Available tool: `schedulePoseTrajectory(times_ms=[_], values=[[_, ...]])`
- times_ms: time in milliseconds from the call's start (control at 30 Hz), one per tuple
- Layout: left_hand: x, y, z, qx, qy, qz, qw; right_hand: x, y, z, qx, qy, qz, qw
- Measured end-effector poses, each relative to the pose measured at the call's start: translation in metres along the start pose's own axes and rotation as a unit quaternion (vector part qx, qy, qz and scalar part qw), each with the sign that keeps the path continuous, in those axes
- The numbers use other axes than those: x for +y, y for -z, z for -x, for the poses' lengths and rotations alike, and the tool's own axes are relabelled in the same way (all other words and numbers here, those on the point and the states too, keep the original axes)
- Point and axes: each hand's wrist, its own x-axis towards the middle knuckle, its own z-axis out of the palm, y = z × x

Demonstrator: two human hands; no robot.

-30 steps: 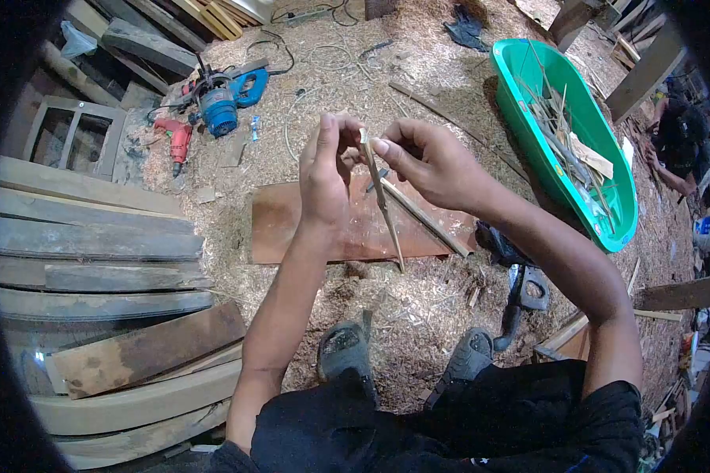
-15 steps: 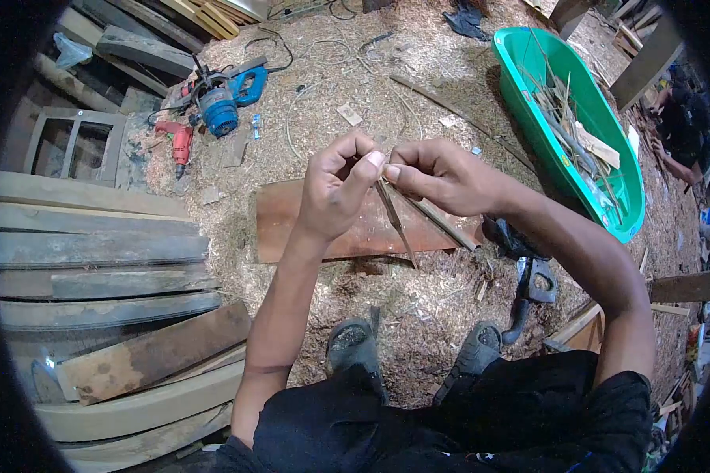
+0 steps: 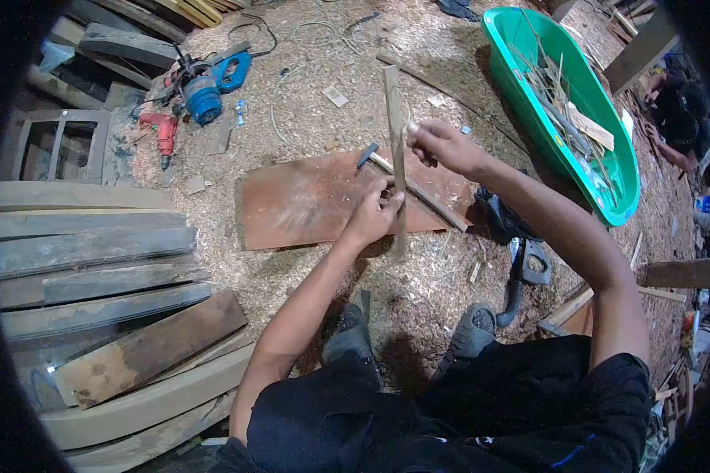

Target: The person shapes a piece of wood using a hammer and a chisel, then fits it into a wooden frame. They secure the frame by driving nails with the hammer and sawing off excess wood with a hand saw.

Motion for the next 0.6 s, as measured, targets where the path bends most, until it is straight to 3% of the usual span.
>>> schedulePoseTrajectory(times_ms=[67, 100, 167, 233, 433, 600], values=[[0.004, -0.003, 0.001, -0.010, 0.082, 0.013, 0.997, 0.025, 0.002, 0.005, 0.007, -0.053, 0.105, 0.993], [0.005, -0.001, 0.000, -0.016, 0.121, 0.019, 0.992, 0.052, 0.004, 0.006, 0.004, -0.004, 0.224, 0.975], [-0.005, 0.006, -0.004, 0.063, 0.216, 0.128, 0.966, 0.109, 0.013, 0.012, -0.007, 0.091, 0.449, 0.889], [-0.012, 0.024, -0.008, 0.137, 0.148, 0.111, 0.973, 0.096, -0.002, 0.045, -0.011, 0.015, 0.450, 0.893], [-0.039, 0.059, 0.008, 0.315, 0.258, 0.294, 0.865, 0.099, -0.018, 0.063, -0.031, -0.047, 0.418, 0.907], [-0.041, 0.063, 0.026, 0.346, 0.305, 0.295, 0.837, 0.121, -0.006, 0.053, 0.043, 0.035, 0.407, 0.912]])
